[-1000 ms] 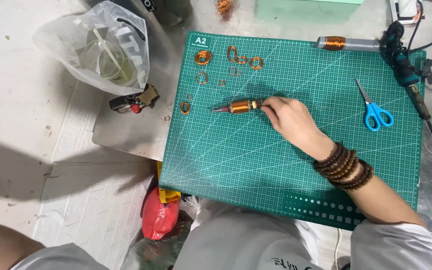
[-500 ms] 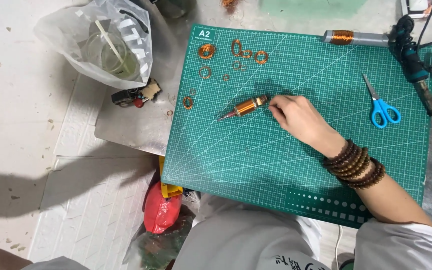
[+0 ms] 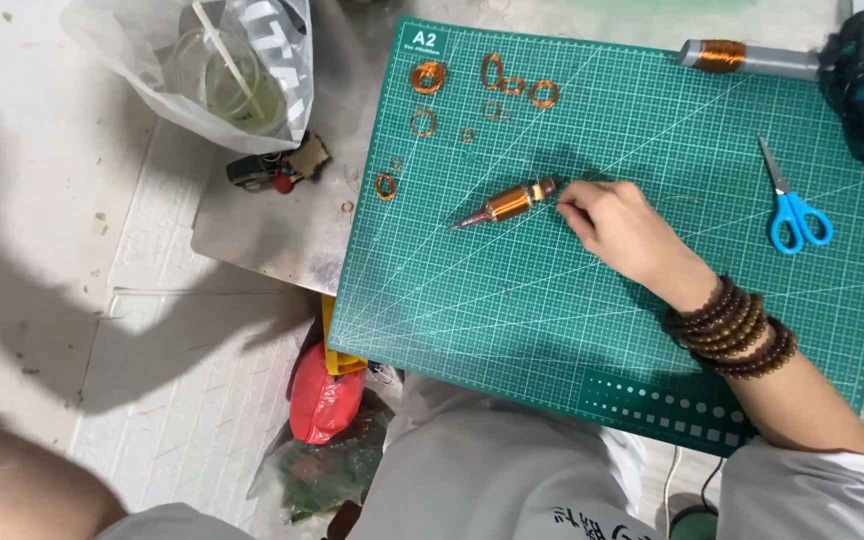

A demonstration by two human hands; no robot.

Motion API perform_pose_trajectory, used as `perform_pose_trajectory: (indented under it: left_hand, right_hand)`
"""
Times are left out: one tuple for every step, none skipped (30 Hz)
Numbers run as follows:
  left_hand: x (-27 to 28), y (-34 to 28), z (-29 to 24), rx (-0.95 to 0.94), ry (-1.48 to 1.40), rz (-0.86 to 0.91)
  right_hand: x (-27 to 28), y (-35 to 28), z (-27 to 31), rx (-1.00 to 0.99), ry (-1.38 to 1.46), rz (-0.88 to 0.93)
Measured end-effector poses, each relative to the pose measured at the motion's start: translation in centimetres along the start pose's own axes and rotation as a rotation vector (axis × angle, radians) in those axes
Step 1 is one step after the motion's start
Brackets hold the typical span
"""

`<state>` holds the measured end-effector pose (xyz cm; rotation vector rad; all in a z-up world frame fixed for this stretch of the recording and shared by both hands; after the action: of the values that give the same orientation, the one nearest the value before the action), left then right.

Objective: Inspecting and adjusting copper windings on a motor armature using a small hand tool

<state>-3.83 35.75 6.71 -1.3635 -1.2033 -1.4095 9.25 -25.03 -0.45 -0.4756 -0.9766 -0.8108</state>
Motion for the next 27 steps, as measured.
perform_pose_trajectory:
  left_hand:
    - [-0.4,2.8,-8.0,-0.002,-0.007,0.017]
    - [1.4,4.1,-16.0,-0.008,-0.016,0.031]
    - [1.7,7.6,-21.0,-0.007,-0.019,0.031]
    - [-0.3,9.1,-23.9,0.297,-0.119,0.253]
    - [-2.2,8.1,-27.5,0.603,-0.218,0.472]
    - [-4.3,8.0,-28.0,0.605,-0.224,0.475]
    - [-5.0,8.9,-28.8,0.513,-0.102,0.34]
    - [-5.7,9.7,-29.7,0.42,0.022,0.199]
    - [-6.8,10.0,-30.3,0.421,0.02,0.197]
    - [-5.4,10.7,-32.5,0.23,-0.02,-0.09]
    - [-3.9,10.5,-34.7,0.039,-0.06,-0.377]
    - [-3.7,11.0,-36.0,0.041,-0.061,-0.374]
    - [-2.8,11.2,-37.9,-0.076,-0.242,-0.447]
    - [-1.9,11.2,-39.7,-0.191,-0.427,-0.516]
    - [-2.4,11.8,-40.6,-0.186,-0.432,-0.513]
    - [-2.8,12.2,-42.6,-0.309,-0.447,-0.489]
    - [-3.2,12.5,-44.5,-0.433,-0.461,-0.464]
    - [-3.8,13.1,-44.6,-0.432,-0.463,-0.465]
    - [-4.5,13.7,-44.9,-0.429,-0.419,-0.458]
    - [-5.2,14.3,-45.1,-0.428,-0.374,-0.449]
    - [-5.9,14.7,-44.9,-0.428,-0.375,-0.447]
    - [-6.5,14.9,-44.6,-0.407,-0.315,-0.475]
    - [-7.2,15.2,-44.3,-0.387,-0.255,-0.503]
    - [-7.5,15.4,-44.2,-0.386,-0.26,-0.494]
    - [-7.9,15.6,-44.2,-0.383,-0.221,-0.484]
    - [-8.3,15.9,-44.2,-0.378,-0.182,-0.477]
    - [-8.4,15.7,-44.1,-0.375,-0.185,-0.473]
  right_hand:
    - [-0.4,0.1,-0.3,0.002,0.035,0.031]
    - [-0.7,0.1,-0.7,0.001,0.066,0.06]
    - [-0.7,0.0,-0.3,0.001,0.064,0.063]
    - [-0.4,-0.1,-0.2,-0.01,0.04,0.03]
    - [0.0,-0.1,-0.1,-0.02,0.016,-0.003]
    - [-0.1,-0.1,-0.2,-0.021,0.014,0.003]
    - [-0.1,0.0,-0.4,-0.023,0.024,0.0]
    - [-0.2,0.1,-0.5,-0.023,0.034,-0.008]
    - [-0.1,0.2,-0.5,-0.022,0.032,-0.007]
    - [-0.2,0.2,-0.4,-0.023,0.033,-0.01]
    - [-0.2,0.2,-0.3,-0.023,0.033,-0.013]
    - [-0.4,0.3,-0.4,-0.024,0.035,-0.009]
    - [-0.5,0.3,-0.5,-0.023,0.03,-0.011]
    - [-0.7,0.3,-0.5,-0.023,0.024,-0.008]
    - [-0.7,0.2,-0.6,-0.025,0.025,-0.001]
    - [-0.8,0.3,-0.5,-0.007,0.033,0.007]
    - [-0.8,0.3,-0.5,0.01,0.041,0.014]
    - [-0.8,0.4,-0.4,0.01,0.039,0.016]
    - [-0.6,0.5,-0.4,0.003,0.047,-0.007]
    - [-0.4,0.6,-0.4,-0.003,0.057,-0.03]
    - [-0.4,0.6,-0.5,-0.005,0.057,-0.029]
    - [-0.5,0.6,-0.6,-0.005,0.066,-0.029]
    - [-0.6,0.6,-0.7,-0.005,0.075,-0.029]
    - [-0.6,0.5,-0.9,-0.011,0.081,-0.024]
    - [-0.7,0.6,-0.9,-0.006,0.083,-0.016]
    - [-0.8,0.7,-1.0,0.003,0.081,-0.008]
    - [-0.9,0.5,-1.0,0.0,0.084,-0.003]
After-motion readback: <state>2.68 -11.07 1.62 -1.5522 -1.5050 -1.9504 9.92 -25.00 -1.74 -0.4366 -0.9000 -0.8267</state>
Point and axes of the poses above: each hand's wrist, its own y-axis towards the middle knuckle, its own x-axis out of the back of the hand, z = x × y, the point moved 9 cm from there along y, towards the middle knuckle, and after that the axes turned 7 degrees about -y, right-handed, at the moved point
